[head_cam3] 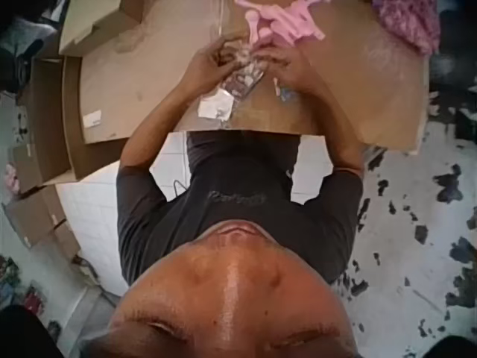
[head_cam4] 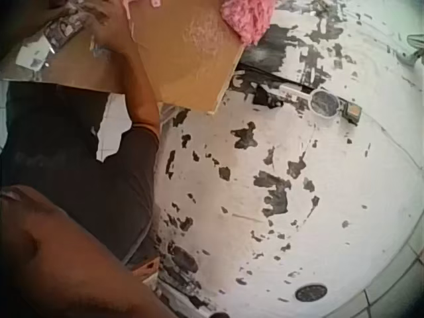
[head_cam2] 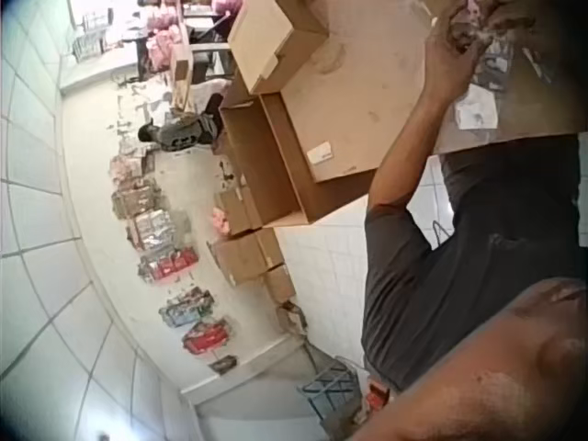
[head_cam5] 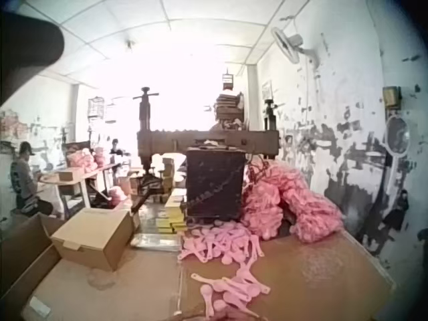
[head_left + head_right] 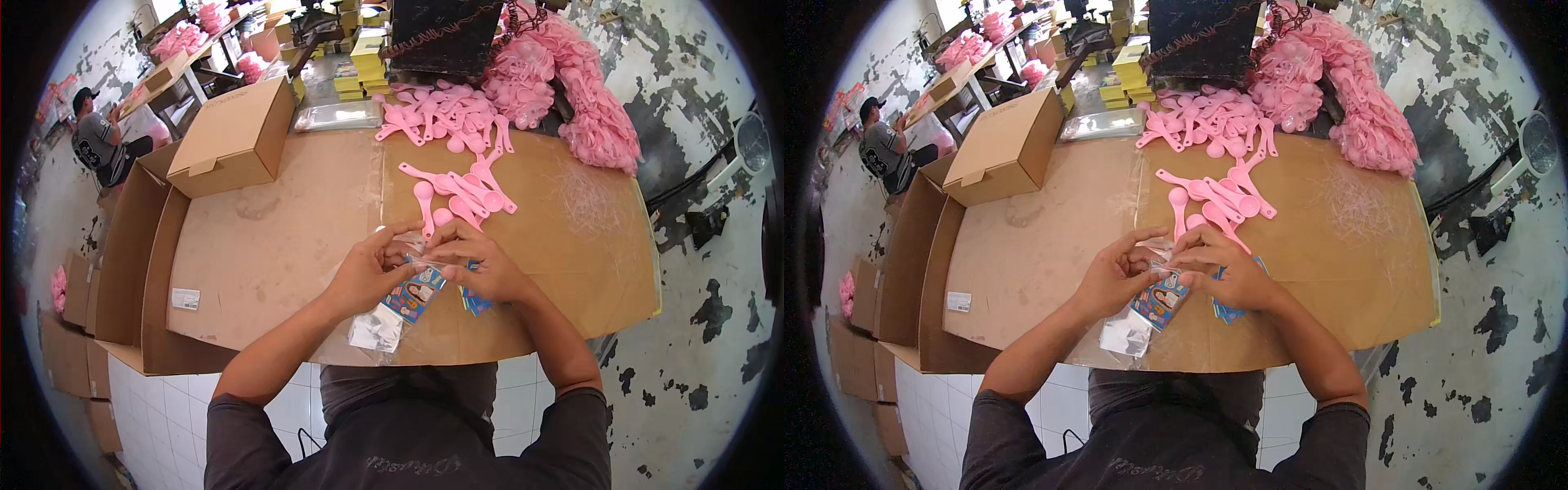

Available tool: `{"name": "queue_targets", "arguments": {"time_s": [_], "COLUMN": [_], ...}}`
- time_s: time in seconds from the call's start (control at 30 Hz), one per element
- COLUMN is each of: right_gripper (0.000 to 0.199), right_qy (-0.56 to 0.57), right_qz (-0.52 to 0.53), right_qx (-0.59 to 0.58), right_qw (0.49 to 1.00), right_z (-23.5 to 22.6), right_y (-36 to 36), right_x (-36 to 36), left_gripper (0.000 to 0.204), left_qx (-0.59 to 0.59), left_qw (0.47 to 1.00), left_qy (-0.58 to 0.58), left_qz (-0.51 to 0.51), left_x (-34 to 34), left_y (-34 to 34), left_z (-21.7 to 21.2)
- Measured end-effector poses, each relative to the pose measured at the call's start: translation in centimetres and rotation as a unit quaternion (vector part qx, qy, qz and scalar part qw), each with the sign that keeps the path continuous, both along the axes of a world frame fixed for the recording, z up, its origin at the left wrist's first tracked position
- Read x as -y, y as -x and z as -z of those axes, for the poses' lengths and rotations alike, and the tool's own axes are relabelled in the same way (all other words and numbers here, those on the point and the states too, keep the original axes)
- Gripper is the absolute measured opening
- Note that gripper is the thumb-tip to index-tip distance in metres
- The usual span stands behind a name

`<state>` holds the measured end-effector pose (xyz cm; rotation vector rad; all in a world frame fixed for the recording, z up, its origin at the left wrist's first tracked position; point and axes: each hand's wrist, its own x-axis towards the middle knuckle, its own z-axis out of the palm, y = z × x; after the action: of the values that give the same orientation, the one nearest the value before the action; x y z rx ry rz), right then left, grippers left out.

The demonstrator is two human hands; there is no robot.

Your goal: The person repeatedly picks up pink plastic scoops and small blue cards, places them into clear plastic bags, and seals the bags. The person then places the sealed bags into a cardboard box. The process is repeated continuously throughout the clip.

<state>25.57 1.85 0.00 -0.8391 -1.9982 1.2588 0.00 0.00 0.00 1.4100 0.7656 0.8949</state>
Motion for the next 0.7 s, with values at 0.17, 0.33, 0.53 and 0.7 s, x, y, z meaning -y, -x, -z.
{"name": "queue_targets", "arguments": {"time_s": [0.17,0.33,0.53,0.7], "right_gripper": [0.027,0.024,0.020,0.017], "right_qy": [-0.303,-0.384,-0.276,-0.139], "right_qz": [0.259,0.305,0.264,0.177], "right_qx": [0.156,0.267,0.159,-0.003], "right_qw": [0.904,0.830,0.910,0.974], "right_z": [-0.8,1.0,-1.7,-3.6], "right_y": [-2.6,-2.2,-2.0,-1.3], "right_x": [-3.3,-4.3,-3.0,-0.4], "left_gripper": [0.054,0.050,0.046,0.047], "left_qx": [0.057,0.068,0.071,0.054], "left_qw": [0.998,0.997,0.996,0.998], "left_qy": [0.033,0.033,0.033,0.000], "left_qz": [-0.020,-0.013,-0.036,-0.038], "left_x": [-0.3,-0.2,-0.5,-0.7], "left_y": [-0.7,-0.3,0.1,0.6], "left_z": [-0.4,-0.5,-0.8,-0.4]}}
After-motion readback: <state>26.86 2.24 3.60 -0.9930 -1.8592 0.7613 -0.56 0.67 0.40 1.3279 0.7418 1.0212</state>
